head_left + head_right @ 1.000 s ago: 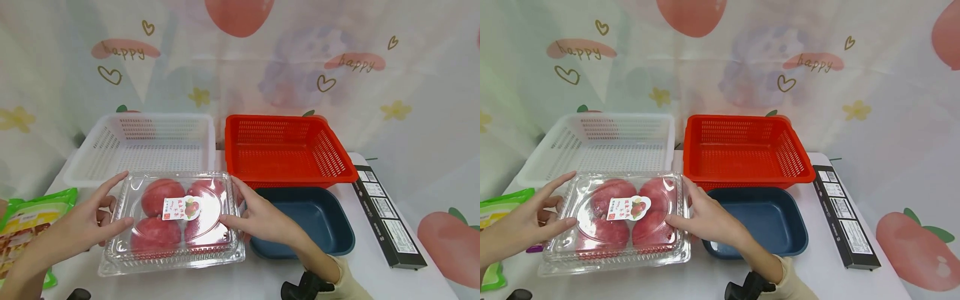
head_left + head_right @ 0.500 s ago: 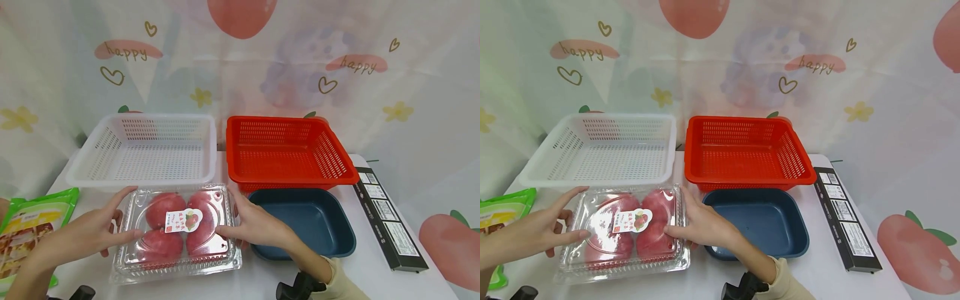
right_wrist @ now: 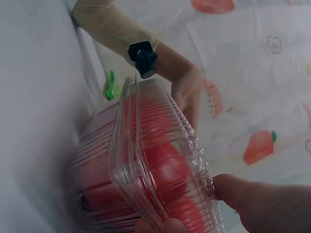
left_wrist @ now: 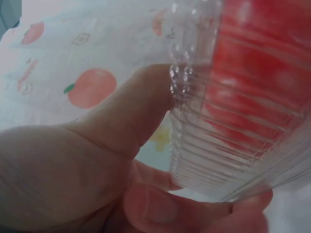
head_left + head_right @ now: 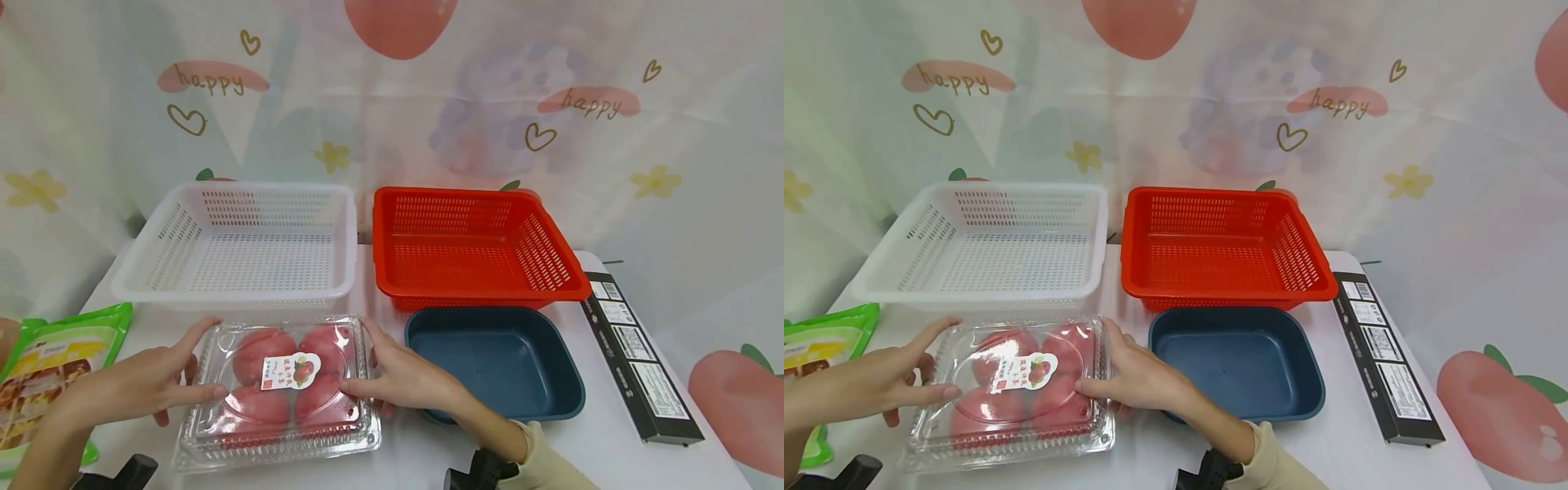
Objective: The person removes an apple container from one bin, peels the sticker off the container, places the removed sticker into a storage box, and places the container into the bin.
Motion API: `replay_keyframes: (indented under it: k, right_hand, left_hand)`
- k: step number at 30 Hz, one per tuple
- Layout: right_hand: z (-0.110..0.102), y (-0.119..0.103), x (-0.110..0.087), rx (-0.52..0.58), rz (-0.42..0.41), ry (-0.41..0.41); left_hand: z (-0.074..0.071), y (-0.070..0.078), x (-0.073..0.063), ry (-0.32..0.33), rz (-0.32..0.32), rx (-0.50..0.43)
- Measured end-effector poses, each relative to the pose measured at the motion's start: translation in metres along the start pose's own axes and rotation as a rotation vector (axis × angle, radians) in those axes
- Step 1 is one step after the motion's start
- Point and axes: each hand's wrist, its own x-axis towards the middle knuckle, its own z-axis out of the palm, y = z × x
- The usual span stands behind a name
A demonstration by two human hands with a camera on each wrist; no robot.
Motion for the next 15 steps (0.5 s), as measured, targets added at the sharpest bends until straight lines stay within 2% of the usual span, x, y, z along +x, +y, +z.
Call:
replay_keyframes:
  k: [4, 7, 11, 15]
  right_hand:
    - [0.001, 0.001, 0.002, -0.048, -0.006, 0.020]
    - [0.001, 0.001, 0.003, -0.082, -0.001, 0.025]
    - [-0.001, -0.003, 0.004, -0.276, 0.011, 0.069]
    - [-0.004, -0.012, 0.001, -0.563, 0.020, 0.165]
  left_hand:
    - [-0.001, -0.005, 0.003, -0.021, -0.007, 0.003]
    - [0.001, -0.010, 0.004, 0.017, -0.015, 0.040]
    - [0.011, -0.019, 0.004, 0.155, 0.037, 0.049]
    - [0.025, -0.031, 0.012, 0.362, 0.170, 0.049]
